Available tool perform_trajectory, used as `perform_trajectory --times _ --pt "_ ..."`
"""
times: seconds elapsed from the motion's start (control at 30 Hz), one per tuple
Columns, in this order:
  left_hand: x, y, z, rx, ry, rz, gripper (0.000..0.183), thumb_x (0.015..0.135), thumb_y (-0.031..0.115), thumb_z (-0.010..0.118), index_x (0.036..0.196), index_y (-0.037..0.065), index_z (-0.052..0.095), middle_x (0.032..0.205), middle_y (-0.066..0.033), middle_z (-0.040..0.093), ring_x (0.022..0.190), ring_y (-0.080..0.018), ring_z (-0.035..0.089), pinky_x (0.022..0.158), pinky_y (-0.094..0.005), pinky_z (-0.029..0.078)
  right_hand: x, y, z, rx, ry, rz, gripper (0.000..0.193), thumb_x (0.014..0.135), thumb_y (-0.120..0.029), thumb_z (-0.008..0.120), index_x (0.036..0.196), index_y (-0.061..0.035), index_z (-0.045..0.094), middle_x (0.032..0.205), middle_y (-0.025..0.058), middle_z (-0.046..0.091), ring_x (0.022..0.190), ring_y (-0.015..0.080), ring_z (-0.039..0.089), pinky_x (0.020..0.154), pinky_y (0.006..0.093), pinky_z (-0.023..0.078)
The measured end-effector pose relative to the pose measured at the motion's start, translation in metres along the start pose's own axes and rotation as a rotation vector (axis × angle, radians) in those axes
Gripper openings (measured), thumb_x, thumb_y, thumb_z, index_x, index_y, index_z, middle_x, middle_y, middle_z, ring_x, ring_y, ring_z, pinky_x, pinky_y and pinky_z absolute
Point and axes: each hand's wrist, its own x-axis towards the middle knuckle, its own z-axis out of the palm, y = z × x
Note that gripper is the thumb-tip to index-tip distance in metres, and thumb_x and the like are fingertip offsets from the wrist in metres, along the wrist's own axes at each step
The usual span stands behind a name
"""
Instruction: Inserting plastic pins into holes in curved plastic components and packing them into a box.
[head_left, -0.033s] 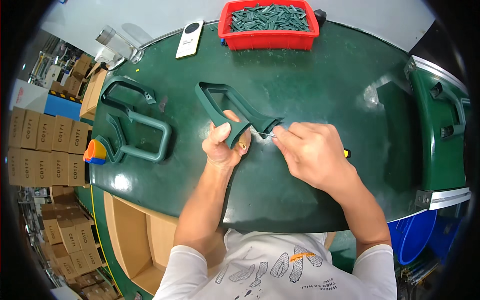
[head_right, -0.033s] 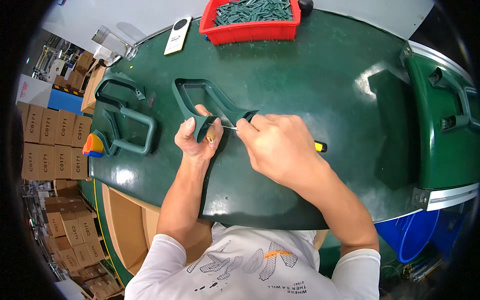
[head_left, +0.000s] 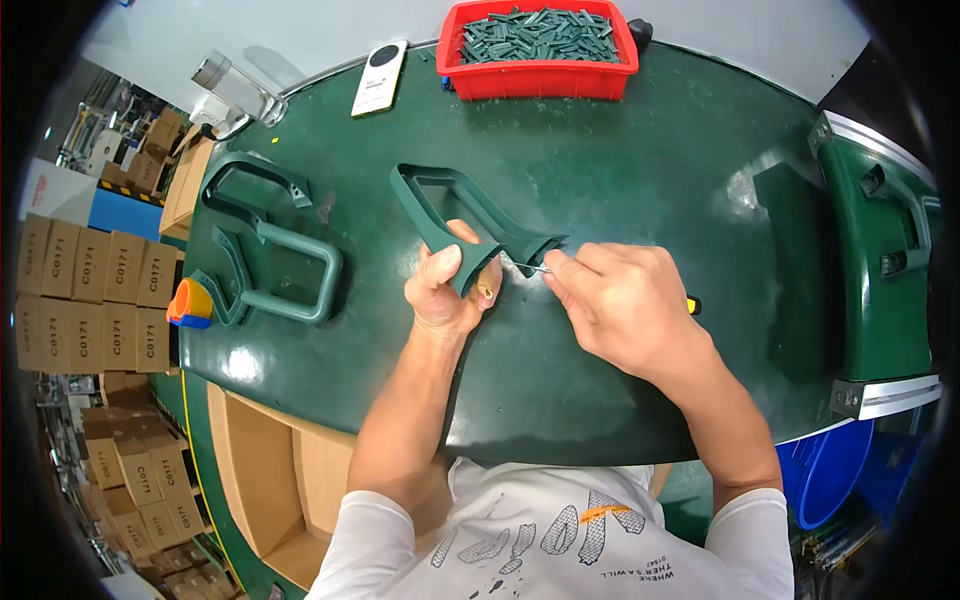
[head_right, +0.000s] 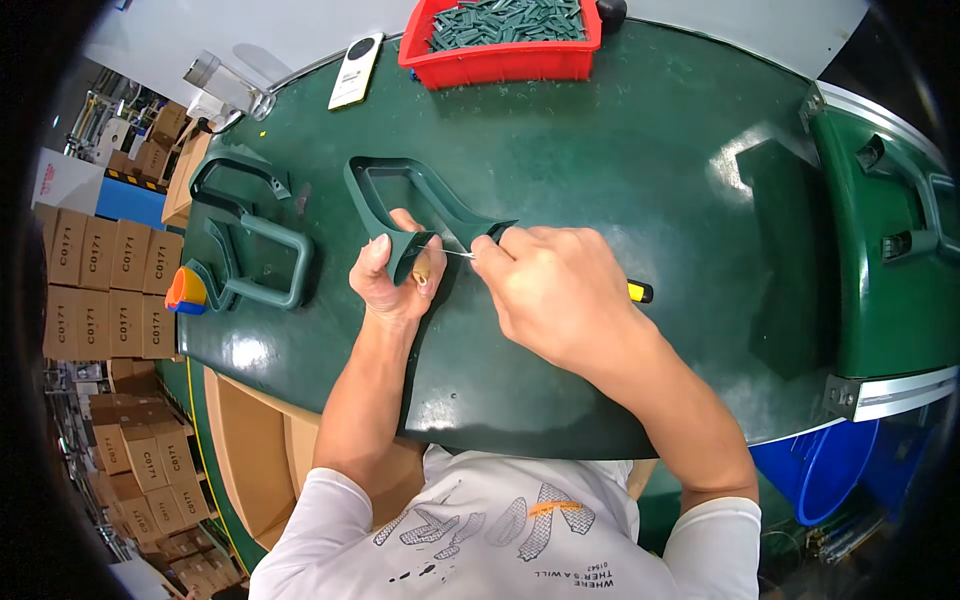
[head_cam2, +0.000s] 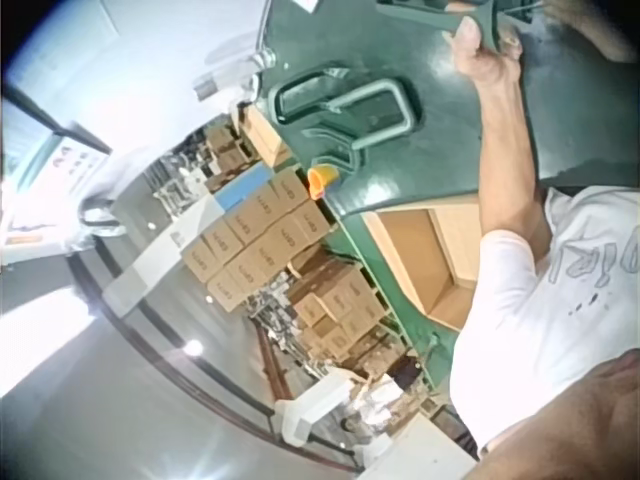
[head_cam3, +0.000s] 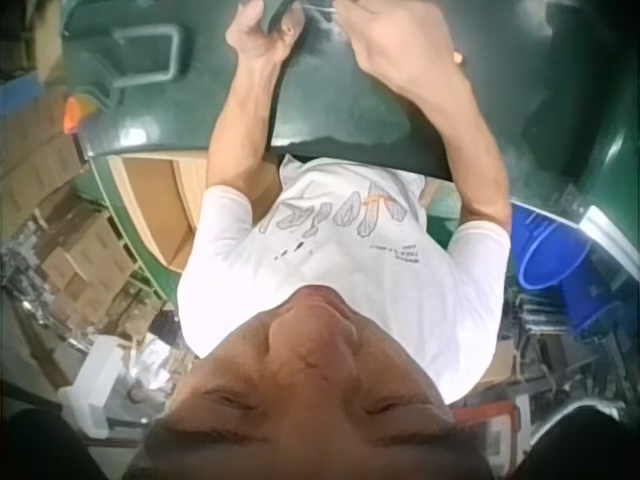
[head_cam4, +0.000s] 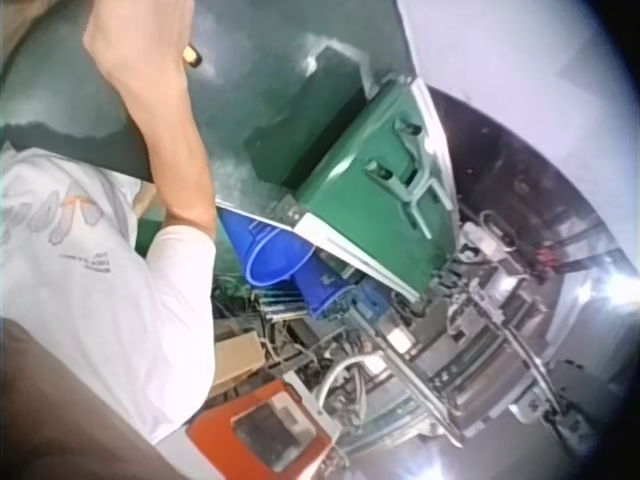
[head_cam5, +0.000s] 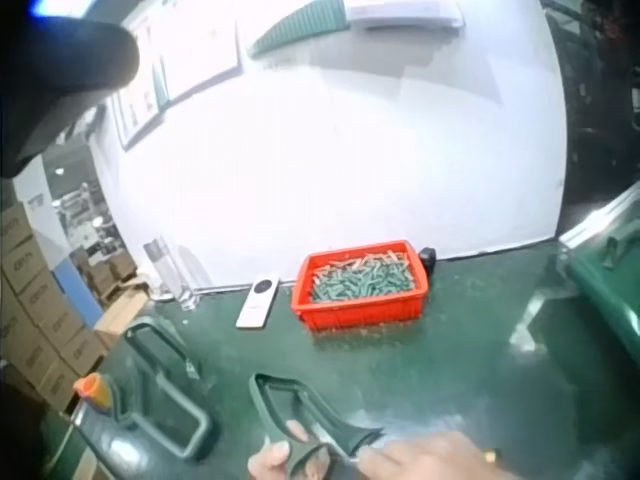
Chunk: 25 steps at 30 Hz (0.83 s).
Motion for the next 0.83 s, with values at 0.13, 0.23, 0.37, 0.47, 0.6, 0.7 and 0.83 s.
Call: perform_trajectory --times 0.13,0.23,0.37,0.47,0.6,0.7,0.83 --pt "0.001 0.0 0.001 0.006 0.009 -0.001 0.031 0.078 0.033 0.058 0.077 0.002 0.05 0.046 -0.0103 0.046 0.035 -0.0171 0.041 0.032 -0.0265 0.032 0.003 -0.002 0.002 0.023 -0.039 0.01 0.005 0.072 -0.006 0.062 0.073 -0.003 0.059 0.06 0.0081 0.054 0.057 0.0251 0.06 0.048 0.0372 0.047" --pt "0.0 0.0 0.003 0.0 0.021 -0.005 0.031 0.078 0.032 0.058 0.078 0.002 0.05 0.046 -0.01 0.046 0.035 -0.0169 0.041 0.032 -0.0265 0.033 0.004 -0.004 0.004 0.036 -0.047 0.036 0.005 0.073 -0.007 0.061 0.073 -0.003 0.059 0.06 0.0088 0.055 0.058 0.0257 0.061 0.049 0.0377 0.047" --pt "0.0 0.0 0.005 -0.022 0.044 -0.009 0.03 0.078 0.03 0.059 0.078 0.001 0.05 0.046 -0.0097 0.047 0.035 -0.017 0.042 0.033 -0.0262 0.034 0.004 -0.003 0.004 0.023 -0.08 0.027 0.005 0.073 -0.007 0.061 0.075 -0.0029 0.059 0.062 0.009 0.056 0.059 0.0257 0.061 0.05 0.038 0.048" --pt "-0.001 0.0 0.004 -0.028 0.04 -0.005 0.029 0.078 0.029 0.06 0.078 0.001 0.05 0.046 -0.01 0.047 0.035 -0.017 0.043 0.033 -0.0262 0.035 0.005 -0.003 0.002 0.012 -0.093 0.012 0.006 0.072 -0.007 0.061 0.076 -0.0027 0.059 0.062 0.009 0.056 0.059 0.0258 0.061 0.05 0.0378 0.048" --pt "0.0 -0.001 0.002 -0.027 0.004 0.002 0.029 0.078 0.028 0.06 0.078 0.0 0.051 0.047 -0.0109 0.049 0.036 -0.0173 0.043 0.034 -0.0263 0.035 0.006 -0.001 0.0 -0.035 -0.097 -0.05 0.01 0.069 -0.006 0.061 0.077 -0.0018 0.059 0.063 0.0089 0.057 0.059 0.0257 0.06 0.051 0.0366 0.048" --pt "-0.001 -0.002 0.002 -0.024 0.027 0.003 0.029 0.078 0.027 0.06 0.078 0.0 0.052 0.048 -0.0115 0.05 0.036 -0.0176 0.044 0.034 -0.0263 0.036 0.008 -0.003 -0.005 -0.135 -0.124 -0.108 0.012 0.066 -0.007 0.061 0.077 -0.0019 0.059 0.064 0.0082 0.057 0.059 0.0258 0.06 0.052 0.035 0.049" --pt "-0.003 0.0 0.002 -0.01 0.057 -0.015 0.029 0.078 0.028 0.06 0.079 -0.001 0.052 0.048 -0.0119 0.05 0.036 -0.0179 0.044 0.034 -0.0262 0.036 0.012 -0.004 -0.008 -0.26 -0.207 -0.145 0.016 0.064 -0.008 0.064 0.079 -0.0036 0.06 0.065 0.0072 0.059 0.062 0.027 0.061 0.055 0.0348 0.05"
